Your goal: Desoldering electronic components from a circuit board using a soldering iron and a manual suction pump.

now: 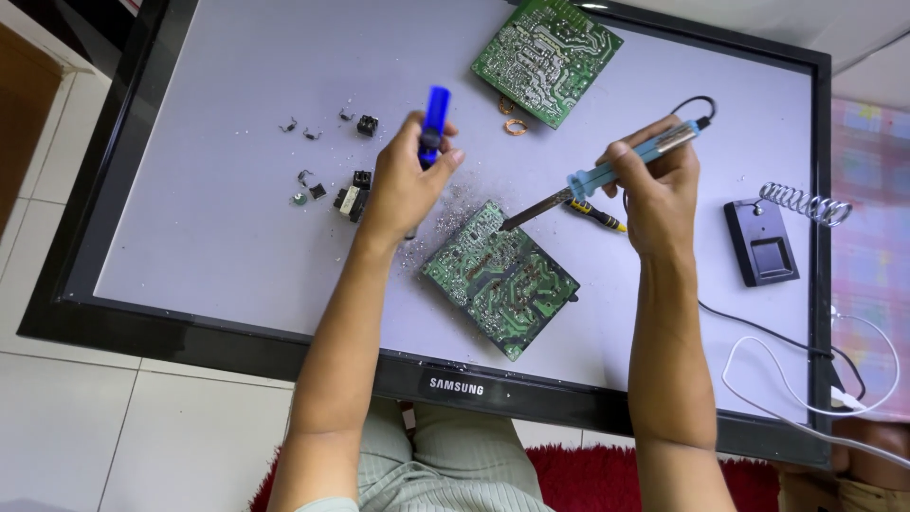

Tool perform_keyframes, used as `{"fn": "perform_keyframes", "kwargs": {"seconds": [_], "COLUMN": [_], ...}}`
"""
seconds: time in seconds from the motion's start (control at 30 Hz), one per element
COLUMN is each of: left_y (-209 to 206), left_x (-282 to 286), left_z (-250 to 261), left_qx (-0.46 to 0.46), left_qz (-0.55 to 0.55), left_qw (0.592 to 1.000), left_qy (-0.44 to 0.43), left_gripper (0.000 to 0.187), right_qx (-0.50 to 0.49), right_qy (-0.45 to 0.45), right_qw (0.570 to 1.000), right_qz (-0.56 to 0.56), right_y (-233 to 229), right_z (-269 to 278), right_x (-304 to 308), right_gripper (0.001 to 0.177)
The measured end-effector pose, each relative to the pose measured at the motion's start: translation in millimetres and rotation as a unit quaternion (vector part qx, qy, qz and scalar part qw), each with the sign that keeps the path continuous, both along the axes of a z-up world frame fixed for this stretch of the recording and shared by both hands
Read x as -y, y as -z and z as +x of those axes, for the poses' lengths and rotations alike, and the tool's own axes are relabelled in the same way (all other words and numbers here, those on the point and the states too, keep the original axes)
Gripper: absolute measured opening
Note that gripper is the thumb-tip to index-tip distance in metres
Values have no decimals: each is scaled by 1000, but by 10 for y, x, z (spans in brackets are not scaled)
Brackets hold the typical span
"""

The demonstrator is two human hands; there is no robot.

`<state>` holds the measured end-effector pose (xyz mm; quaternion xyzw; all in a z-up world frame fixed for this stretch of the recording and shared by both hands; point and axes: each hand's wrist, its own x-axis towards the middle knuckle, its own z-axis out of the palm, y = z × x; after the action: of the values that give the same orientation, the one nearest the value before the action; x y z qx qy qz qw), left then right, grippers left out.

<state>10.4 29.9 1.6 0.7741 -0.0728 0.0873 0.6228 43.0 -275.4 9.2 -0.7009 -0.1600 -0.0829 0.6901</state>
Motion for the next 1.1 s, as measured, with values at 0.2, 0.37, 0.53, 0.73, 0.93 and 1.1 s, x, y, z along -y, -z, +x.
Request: {"fn": "perform_keyframes", "kwargs": {"seconds": [0.2,0.37,0.53,0.73,0.93,1.1], "left_y": [425,730,632,740,574,940], "left_x": [152,201,234,196,245,124], "left_z": [161,283,231,203,115,227], "left_qx": [-163,-195,-230,-247,-268,-287], "left_qz": [123,174,181,234,228,259], "left_qw": [978,964,955,940,935,922], "left_qy": [52,42,44,39,51,4], "left_gripper": [13,14,18,24,30,22], "right_qx": [-28,-54,-76,-81,-92,-116], "right_qy": [177,256,280,273,287,280], "right_qw": [981,949,932,942,932,925], "right_qz": [73,178,216,177,202,229], "right_y": [415,678,493,411,422,518], "right_z": [-54,-143,-249,-401,-415,-400], "right_x": [192,309,109,-72,-45,8], "right_gripper": [22,18,16,24,28,38]}}
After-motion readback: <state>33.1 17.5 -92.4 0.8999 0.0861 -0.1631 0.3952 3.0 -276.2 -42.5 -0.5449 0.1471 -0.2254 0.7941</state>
